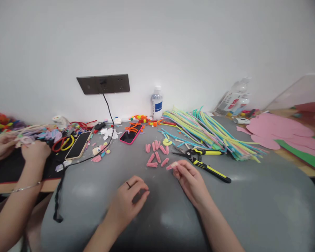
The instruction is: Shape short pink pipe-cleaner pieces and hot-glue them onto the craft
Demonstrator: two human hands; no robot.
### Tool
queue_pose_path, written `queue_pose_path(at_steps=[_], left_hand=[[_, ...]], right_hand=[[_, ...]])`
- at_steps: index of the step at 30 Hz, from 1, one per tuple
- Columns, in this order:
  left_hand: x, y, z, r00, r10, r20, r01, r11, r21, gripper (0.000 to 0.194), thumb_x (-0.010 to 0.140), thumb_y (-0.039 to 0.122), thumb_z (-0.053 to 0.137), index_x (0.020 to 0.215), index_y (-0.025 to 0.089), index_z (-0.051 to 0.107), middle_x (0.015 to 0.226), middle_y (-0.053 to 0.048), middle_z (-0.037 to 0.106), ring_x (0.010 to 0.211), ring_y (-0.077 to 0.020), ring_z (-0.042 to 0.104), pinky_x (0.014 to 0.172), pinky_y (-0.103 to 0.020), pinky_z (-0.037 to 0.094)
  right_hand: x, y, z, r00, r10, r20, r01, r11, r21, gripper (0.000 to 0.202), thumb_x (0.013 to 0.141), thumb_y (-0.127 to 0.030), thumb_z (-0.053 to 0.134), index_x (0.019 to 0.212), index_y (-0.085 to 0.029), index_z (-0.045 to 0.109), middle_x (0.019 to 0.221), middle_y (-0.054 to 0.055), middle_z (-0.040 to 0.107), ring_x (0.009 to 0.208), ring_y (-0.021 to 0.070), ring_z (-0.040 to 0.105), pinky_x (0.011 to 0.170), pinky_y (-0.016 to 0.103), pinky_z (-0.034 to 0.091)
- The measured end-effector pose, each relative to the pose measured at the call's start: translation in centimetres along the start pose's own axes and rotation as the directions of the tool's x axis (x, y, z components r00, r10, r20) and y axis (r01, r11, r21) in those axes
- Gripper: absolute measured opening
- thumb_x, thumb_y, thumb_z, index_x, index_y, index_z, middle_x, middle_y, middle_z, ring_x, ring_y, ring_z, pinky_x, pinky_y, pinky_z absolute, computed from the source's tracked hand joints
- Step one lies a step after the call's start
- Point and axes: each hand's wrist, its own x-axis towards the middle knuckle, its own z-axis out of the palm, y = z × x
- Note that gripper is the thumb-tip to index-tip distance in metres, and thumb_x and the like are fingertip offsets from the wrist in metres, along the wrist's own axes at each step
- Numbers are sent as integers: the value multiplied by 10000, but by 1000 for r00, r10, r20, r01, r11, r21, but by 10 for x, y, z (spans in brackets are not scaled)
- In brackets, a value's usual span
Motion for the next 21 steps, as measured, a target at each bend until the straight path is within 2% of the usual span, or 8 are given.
queue_pose_path(at_steps=[3,5,7,10,13,17,21], left_hand=[[-5,-10,6,986,-107,-127,101,994,-48,64,910,174,577,869,207,614,837,-19,659,599,-112,590,593,-219,486],[-6,-16,8,965,-168,-200,155,985,-79,28,886,195,612,860,206,614,777,-2,651,561,-112,565,546,-213,461],[-6,-22,10,948,-224,-228,200,972,-124,36,856,211,644,887,209,626,755,9,649,539,-112,551,523,-209,448],[-3,-28,12,938,-262,-225,218,955,-203,132,818,230,684,945,213,654,776,8,657,546,-111,547,520,-206,441],[0,-31,16,931,-295,-213,236,935,-265,157,803,248,707,952,209,678,708,21,632,544,-113,531,516,-198,416],[5,-32,20,920,-354,-168,290,904,-315,85,819,278,689,845,198,705,624,30,593,516,-109,494,494,-197,361],[7,-33,23,902,-408,-144,334,868,-369,193,848,346,658,754,184,706,632,13,594,517,-107,477,497,-203,347]], right_hand=[[-1,6,11,996,-70,56,75,994,-84,321,713,-478,850,802,-205,707,741,17,682,665,145,586,631,258,475],[0,10,20,987,-86,137,107,982,-158,304,752,-474,820,803,-196,708,727,18,679,644,140,577,629,257,472],[2,15,28,971,-79,226,126,971,-202,306,772,-480,798,799,-190,702,714,18,668,624,139,569,616,257,470],[5,19,37,932,-54,358,142,964,-224,308,788,-486,775,787,-188,696,719,22,654,623,141,563,603,255,461],[5,22,40,900,-32,434,161,951,-264,281,822,-465,748,797,-189,702,717,24,647,628,141,559,606,255,444],[3,25,41,904,-38,426,169,947,-274,275,837,-461,732,807,-191,687,721,20,643,617,139,564,597,254,436],[2,28,41,918,-32,395,163,939,-302,274,841,-454,724,803,-190,660,717,23,648,632,150,589,605,259,447]])
